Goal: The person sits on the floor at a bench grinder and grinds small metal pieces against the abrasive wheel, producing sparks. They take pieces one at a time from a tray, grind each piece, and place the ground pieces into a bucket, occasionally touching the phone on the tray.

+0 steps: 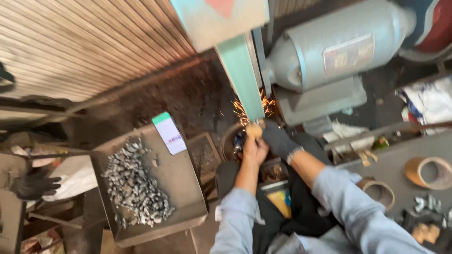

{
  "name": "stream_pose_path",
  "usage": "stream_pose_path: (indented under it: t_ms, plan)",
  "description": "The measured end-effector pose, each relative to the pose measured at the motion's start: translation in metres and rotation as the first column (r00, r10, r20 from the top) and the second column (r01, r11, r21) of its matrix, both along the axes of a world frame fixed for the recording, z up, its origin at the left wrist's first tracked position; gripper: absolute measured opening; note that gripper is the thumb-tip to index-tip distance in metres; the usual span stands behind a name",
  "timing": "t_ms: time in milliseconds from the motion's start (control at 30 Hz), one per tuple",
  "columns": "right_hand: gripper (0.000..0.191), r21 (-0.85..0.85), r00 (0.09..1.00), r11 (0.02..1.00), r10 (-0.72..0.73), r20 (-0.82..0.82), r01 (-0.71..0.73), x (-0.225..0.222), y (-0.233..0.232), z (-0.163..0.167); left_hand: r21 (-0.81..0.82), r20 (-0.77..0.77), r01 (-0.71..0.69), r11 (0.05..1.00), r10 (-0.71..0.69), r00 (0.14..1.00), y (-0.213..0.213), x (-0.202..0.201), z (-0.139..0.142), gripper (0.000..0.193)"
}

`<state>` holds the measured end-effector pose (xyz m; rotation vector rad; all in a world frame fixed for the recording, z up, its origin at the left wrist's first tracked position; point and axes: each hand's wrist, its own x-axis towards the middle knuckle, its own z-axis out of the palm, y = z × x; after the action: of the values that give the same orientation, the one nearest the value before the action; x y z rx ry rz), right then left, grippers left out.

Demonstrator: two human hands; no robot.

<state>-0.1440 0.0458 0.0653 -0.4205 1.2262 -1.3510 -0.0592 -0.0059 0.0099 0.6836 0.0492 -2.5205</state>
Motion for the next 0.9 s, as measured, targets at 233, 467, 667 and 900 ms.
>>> stream_pose_path:
  t_ms: [233, 467, 667, 900]
  plan:
    - [0.049, -0.265, 0.926, 0.923, 0.186, -0.329, -0.28, -0.015, 0.038, 0.082, -0.843, 0.44, 0.46, 0.279, -0.134, 0.888, -0.005, 0.067, 0.037, 0.017]
    - [0.039, -0.21, 0.29, 0.95, -0.139, -0.947, -0.23, -0.007, 0.072, 0.117, -0.658, 0.62, 0.734, -0.167, 0.434, 0.654, 0.028, 0.08, 0.108, 0.016]
    - [0.031, 0.06, 0.941, 0.993, -0.113, 0.319, 0.099, -0.001, 0.065, 0.05, -0.874, 0.442, 0.474, 0.106, 0.575, 0.688, 0.071, 0.052, 0.075, 0.049]
    - [0.032, -0.33, 0.935, 0.943, 0.079, 0.346, 0.043, 0.016, 0.01, 0.007, -0.663, 0.411, 0.022, 0.748, 0.34, 0.846, -0.019, 0.025, -0.003, 0.039]
